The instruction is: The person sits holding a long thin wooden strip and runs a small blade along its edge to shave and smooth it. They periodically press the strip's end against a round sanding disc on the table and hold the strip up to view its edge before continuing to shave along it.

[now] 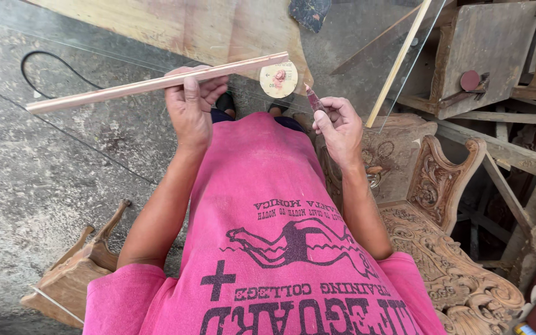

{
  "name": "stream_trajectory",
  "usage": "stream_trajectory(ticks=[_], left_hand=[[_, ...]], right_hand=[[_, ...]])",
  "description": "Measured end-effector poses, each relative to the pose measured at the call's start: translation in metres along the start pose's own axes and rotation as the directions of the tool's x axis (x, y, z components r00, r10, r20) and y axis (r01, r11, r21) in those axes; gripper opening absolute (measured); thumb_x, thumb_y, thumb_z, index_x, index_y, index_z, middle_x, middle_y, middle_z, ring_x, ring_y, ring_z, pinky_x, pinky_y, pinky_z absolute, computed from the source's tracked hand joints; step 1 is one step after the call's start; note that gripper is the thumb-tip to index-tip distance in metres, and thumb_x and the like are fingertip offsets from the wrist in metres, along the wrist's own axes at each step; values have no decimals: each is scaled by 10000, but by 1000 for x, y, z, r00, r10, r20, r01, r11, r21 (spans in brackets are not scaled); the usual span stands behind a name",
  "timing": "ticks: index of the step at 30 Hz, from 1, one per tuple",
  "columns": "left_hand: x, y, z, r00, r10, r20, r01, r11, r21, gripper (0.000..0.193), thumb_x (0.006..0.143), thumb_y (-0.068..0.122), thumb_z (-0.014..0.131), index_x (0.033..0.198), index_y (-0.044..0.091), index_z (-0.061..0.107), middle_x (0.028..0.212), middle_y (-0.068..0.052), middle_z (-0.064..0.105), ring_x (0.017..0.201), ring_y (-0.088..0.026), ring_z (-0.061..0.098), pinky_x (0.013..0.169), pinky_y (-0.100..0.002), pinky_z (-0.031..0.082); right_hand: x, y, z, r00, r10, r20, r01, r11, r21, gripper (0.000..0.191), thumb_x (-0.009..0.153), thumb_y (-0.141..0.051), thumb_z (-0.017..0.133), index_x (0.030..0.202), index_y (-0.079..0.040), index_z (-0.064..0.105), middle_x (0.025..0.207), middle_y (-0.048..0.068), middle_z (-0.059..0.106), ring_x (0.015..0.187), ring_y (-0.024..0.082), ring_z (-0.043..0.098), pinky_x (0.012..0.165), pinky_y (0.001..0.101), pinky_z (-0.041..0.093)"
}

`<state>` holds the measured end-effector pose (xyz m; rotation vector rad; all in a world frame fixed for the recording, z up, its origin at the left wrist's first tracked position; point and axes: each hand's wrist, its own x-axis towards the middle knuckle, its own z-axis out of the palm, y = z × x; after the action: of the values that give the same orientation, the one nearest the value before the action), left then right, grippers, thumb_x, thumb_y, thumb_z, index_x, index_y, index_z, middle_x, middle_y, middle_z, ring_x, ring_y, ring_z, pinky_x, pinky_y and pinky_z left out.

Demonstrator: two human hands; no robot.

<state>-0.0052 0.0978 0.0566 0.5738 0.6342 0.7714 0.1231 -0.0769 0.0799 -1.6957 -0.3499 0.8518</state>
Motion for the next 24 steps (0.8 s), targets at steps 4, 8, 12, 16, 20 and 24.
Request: stream_trajectory(ticks=[4, 8, 12, 16, 20, 24], left_hand=[[1, 20, -25, 990, 124, 67, -137, 961, 240, 294, 1120, 173, 617, 1326, 90, 424, 1201, -185, 663, 1055, -323, 751, 927, -441, 655], [-2, 33, -47, 973, 93, 212, -151, 950, 275, 237, 1145, 189, 564, 1315, 76, 442, 1276, -189, 673, 1152, -315, 749, 981, -420, 645], [-4, 35, -61, 924, 131, 360, -283, 868, 408, 191, 1171, 64, 571, 1330, 42, 468, 1260, -166, 629, 1171, -257, 687, 1070, -418, 624], [-11, 29, -69, 882, 110, 458, -316, 859, 403, 225, 1119, -28, 615, 1289, 55, 493, 1229, -170, 672, 1119, -239, 702, 1004, -373, 610], [-26, 20, -78, 806, 95, 584, -438, 760, 480, 221, 1070, -61, 631, 1240, 43, 536, 1235, -190, 686, 1140, -258, 707, 980, -352, 605], [-38, 13, -88, 749, 116, 652, -536, 685, 493, 224, 1022, -66, 687, 1186, 33, 571, 1214, -206, 698, 1117, -277, 723, 963, -376, 610]], right_hand=[[-8, 9, 5, 996, -88, -19, 88, 996, -11, 138, 1044, -18, 666, 1174, 6, 630, 1032, 54, 645, 877, 90, 664, 758, 239, 565], [-19, 21, 4, 949, -312, -54, 288, 922, -259, 121, 995, 33, 693, 1112, 1, 683, 1105, 73, 646, 930, 96, 646, 772, 240, 547], [-31, 26, -3, 942, -320, -106, 223, 828, -515, 180, 960, 75, 728, 1122, 3, 755, 1061, 92, 684, 843, 118, 617, 689, 235, 476], [-39, 25, -8, 905, -421, -59, 354, 823, -445, 214, 979, 93, 707, 1164, -7, 747, 1105, 96, 685, 946, 132, 667, 796, 237, 536], [-57, 15, -11, 901, -431, 54, 406, 793, -455, 224, 951, 98, 721, 1145, -14, 740, 1111, 110, 692, 894, 133, 668, 748, 231, 530], [-60, -2, 0, 858, -480, 182, 499, 698, -513, 239, 912, 103, 742, 1114, -26, 746, 1088, 114, 717, 895, 172, 697, 748, 259, 554]])
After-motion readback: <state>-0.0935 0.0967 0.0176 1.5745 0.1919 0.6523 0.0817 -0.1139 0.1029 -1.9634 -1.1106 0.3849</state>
